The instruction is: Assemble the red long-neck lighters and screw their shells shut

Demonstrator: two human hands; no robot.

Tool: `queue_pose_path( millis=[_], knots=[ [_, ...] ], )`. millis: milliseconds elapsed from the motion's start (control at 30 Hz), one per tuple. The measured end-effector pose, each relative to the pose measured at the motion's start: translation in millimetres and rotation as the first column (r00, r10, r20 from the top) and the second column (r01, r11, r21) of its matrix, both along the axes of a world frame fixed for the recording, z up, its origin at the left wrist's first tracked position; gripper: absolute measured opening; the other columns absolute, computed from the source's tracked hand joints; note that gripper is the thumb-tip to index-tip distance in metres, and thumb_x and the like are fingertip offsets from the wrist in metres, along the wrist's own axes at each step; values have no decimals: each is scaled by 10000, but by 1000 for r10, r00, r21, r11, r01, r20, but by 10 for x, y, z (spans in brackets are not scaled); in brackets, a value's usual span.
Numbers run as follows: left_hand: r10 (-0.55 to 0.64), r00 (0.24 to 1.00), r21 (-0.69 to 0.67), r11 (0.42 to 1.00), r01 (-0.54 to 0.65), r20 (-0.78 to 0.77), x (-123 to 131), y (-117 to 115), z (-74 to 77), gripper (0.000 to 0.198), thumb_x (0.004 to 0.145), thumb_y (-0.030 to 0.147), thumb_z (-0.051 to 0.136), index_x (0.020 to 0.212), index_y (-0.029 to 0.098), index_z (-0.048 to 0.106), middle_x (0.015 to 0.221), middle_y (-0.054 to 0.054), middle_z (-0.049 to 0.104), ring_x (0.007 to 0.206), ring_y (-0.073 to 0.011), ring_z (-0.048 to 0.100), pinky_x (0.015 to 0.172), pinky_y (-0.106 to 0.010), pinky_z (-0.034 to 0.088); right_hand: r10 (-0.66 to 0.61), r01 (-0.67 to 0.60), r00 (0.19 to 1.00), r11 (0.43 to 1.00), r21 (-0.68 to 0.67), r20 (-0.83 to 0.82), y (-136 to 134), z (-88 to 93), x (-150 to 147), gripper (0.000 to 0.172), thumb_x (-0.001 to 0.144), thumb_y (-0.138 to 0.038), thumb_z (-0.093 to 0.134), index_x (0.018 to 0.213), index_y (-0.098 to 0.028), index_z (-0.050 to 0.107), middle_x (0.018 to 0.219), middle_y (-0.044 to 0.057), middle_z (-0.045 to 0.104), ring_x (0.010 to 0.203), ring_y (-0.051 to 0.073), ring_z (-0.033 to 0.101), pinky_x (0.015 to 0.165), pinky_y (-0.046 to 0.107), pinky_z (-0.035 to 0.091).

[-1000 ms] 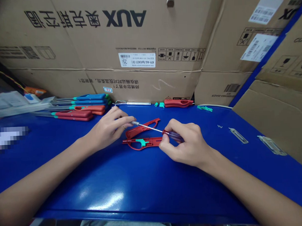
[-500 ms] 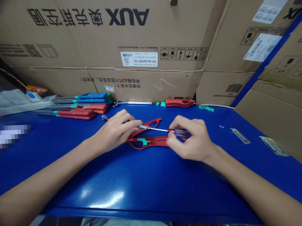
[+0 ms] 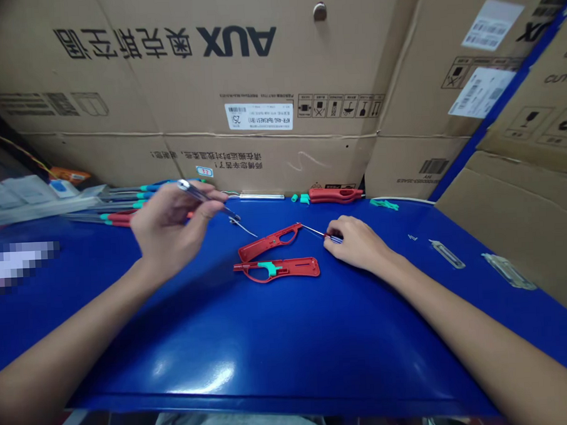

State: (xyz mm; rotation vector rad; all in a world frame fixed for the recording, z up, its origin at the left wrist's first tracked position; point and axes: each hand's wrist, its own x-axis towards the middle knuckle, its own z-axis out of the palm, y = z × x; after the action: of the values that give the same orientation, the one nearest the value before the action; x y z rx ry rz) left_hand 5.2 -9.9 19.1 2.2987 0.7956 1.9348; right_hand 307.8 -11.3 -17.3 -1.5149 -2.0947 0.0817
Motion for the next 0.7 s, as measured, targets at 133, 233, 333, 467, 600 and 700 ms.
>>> queue_pose_path(
  millis=[133, 233, 333, 467, 600, 700],
  knots=[
    [-15, 941, -187, 979, 83, 339, 8, -9, 112, 127, 863, 307, 728, 917, 263, 622, 848, 27, 737, 784, -151, 727, 711, -302, 606, -9, 9, 999, 1000, 4, 53, -23, -16, -38, 127, 755, -258, 634, 812, -185, 720, 806, 79, 697, 769, 251, 650, 721, 388, 513],
    [-47, 889, -238, 956, 172, 455, 4, 16, 166, 154, 847, 327, 747, 898, 261, 618, 842, 34, 746, 840, -166, 739, 699, -305, 620, 24, -24, 1000, 999, 46, 18, -82, 9, -116, 194, 794, -281, 626, 937, -181, 710, 933, 107, 710, 903, 290, 659, 820, 460, 524],
    [-142, 801, -229, 916, 329, 581, 11, 33, 195, 229, 798, 339, 797, 882, 233, 613, 805, 35, 753, 835, -178, 745, 717, -332, 647, 89, -84, 995, 993, 77, -53, -171, 35, -221, 284, 817, -316, 639, 1066, -186, 682, 1052, 113, 707, 965, 287, 667, 869, 476, 535],
    [-211, 719, -300, 805, 512, 662, 60, 14, 179, 289, 748, 346, 839, 837, 203, 604, 796, 18, 749, 818, -176, 743, 744, -347, 658, 182, -168, 966, 982, 91, -182, -299, 39, -372, 367, 847, -286, 611, 1206, -208, 610, 1150, 100, 698, 991, 259, 686, 890, 458, 554],
    [-215, 668, -408, 647, 644, 713, 109, 27, 71, 320, 736, 353, 846, 849, 179, 603, 829, 0, 733, 834, -155, 741, 763, -299, 648, 227, -205, 919, 973, 102, -321, -383, -1, -495, 396, 830, -202, 579, 1224, -222, 537, 1115, 95, 709, 1014, 252, 697, 900, 458, 564],
    [-171, 627, -449, 559, 697, 760, 108, 74, -14, 339, 712, 320, 865, 830, 162, 589, 822, -10, 726, 866, -160, 739, 794, -304, 640, 243, -228, 875, 970, 88, -418, -390, -17, -514, 367, 857, -296, 605, 1197, -220, 489, 989, 79, 712, 855, 218, 726, 784, 409, 610]
  ],
)
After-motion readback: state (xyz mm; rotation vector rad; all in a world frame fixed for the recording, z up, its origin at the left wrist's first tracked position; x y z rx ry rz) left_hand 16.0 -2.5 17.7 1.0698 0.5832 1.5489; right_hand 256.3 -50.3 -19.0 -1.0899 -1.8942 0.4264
